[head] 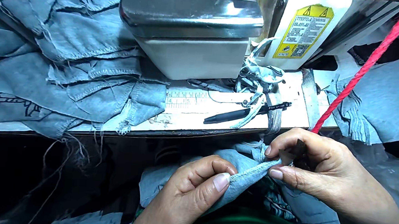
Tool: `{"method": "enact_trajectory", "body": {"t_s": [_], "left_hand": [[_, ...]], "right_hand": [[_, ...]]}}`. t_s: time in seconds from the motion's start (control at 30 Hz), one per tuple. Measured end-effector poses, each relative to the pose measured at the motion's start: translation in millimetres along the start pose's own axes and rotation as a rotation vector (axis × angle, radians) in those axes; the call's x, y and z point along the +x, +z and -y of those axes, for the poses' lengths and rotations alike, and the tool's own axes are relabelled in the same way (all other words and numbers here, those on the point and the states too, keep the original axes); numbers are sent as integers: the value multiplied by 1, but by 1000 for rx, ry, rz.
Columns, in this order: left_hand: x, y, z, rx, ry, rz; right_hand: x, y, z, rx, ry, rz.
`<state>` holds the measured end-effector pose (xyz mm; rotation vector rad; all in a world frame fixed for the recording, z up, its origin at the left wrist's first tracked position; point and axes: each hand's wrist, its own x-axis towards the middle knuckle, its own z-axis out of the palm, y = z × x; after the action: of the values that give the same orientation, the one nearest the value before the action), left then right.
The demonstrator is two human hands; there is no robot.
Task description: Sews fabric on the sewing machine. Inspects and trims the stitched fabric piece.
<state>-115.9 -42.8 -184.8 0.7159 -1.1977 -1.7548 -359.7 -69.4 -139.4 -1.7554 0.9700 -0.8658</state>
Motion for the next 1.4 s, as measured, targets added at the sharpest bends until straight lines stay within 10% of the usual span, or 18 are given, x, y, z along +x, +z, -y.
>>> {"method": "enact_trajectory", "body": {"t_s": [1.4], "left_hand": [[7, 24, 14, -65, -24, -201]], "right_hand": [[-17, 5, 13, -489, -122, -12]]}}
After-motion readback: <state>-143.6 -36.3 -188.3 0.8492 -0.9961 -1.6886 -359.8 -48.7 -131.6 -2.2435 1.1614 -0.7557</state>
